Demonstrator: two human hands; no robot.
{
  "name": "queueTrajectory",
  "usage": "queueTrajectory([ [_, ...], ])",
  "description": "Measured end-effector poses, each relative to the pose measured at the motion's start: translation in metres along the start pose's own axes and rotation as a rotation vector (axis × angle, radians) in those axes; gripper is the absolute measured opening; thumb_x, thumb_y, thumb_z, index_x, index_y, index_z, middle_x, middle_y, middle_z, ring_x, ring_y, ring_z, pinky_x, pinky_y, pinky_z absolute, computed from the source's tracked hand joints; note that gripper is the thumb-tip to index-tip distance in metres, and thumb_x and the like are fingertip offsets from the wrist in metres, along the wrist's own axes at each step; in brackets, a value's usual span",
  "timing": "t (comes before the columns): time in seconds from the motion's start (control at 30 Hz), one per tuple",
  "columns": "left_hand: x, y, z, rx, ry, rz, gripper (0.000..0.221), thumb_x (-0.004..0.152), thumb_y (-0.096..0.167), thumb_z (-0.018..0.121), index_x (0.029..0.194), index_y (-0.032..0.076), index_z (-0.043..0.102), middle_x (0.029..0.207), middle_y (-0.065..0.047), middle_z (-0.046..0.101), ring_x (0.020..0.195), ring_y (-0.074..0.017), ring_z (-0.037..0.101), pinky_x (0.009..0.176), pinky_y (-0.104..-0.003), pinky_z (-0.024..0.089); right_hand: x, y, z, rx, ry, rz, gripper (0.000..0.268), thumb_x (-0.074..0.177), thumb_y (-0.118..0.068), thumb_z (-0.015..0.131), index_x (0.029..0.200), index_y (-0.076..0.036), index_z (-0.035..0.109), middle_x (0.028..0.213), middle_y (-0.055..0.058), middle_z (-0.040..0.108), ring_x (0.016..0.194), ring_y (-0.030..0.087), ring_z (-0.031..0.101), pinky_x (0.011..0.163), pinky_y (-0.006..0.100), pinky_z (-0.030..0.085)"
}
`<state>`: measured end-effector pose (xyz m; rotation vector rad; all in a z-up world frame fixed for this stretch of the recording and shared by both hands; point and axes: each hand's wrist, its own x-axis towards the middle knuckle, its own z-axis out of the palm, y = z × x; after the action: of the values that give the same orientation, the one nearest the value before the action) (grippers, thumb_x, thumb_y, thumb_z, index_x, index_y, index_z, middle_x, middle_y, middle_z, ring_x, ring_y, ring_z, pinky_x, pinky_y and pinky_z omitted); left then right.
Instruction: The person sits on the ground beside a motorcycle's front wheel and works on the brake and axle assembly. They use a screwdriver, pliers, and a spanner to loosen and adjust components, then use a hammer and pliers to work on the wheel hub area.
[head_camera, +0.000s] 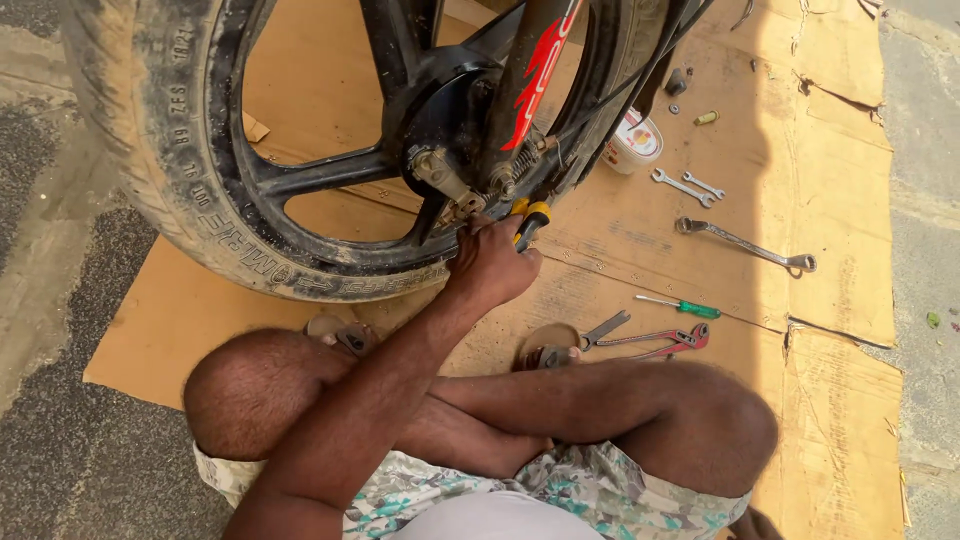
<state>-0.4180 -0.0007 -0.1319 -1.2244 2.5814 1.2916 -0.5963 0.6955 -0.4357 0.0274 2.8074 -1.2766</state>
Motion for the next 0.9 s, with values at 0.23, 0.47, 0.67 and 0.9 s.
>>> queueTrajectory([
  [0.23,0.009,0.013,-0.001,-0.038,0.044,0.057,0.063,0.088,0.034,0.062,0.144,0.008,0.052,0.130,-0.020,0.065,0.128,-0.0390,0.055,0.110,-0.055,0.043,-0.051,-0.353,0.008,0.196,0.021,-0.286,0.030,0.115,-0.014,0.063,0.116,0.016,0.066,0.110,0.021,0.073,0.108,0.025,0.073,0.093,0.037,0.056],
  [0.47,-0.013,0.028,-0.018,0.100,0.124,0.040,0.048,0.090,0.033,0.064,0.130,0.007,0.061,0.122,-0.024,0.065,0.118,-0.0406,0.062,0.098,-0.057,0.051,-0.067,-0.483,0.082,0.243,-0.162,-0.672,0.019,0.110,-0.010,0.062,0.116,0.006,0.071,0.111,0.012,0.075,0.104,0.015,0.070,0.097,0.029,0.054],
  [0.67,-0.007,0.002,0.002,0.381,0.421,0.192,0.044,0.088,0.025,0.069,0.117,-0.004,0.055,0.106,-0.032,0.065,0.101,-0.0462,0.064,0.083,-0.061,0.053,-0.073,-0.568,0.213,0.422,-0.721,-0.429,0.043,0.104,-0.037,0.056,0.111,0.003,0.073,0.101,0.010,0.078,0.094,0.015,0.072,0.084,0.028,0.056],
  [0.9,-0.028,-0.008,-0.018,0.420,0.555,0.292,0.049,0.080,0.021,0.075,0.112,-0.006,0.050,0.099,-0.027,0.065,0.088,-0.0406,0.067,0.069,-0.054,0.055,-0.070,-0.597,0.312,0.766,-1.117,-0.184,0.061,0.113,-0.056,0.045,0.099,0.001,0.063,0.079,0.002,0.056,0.069,0.011,0.046,0.062,0.029,0.040],
])
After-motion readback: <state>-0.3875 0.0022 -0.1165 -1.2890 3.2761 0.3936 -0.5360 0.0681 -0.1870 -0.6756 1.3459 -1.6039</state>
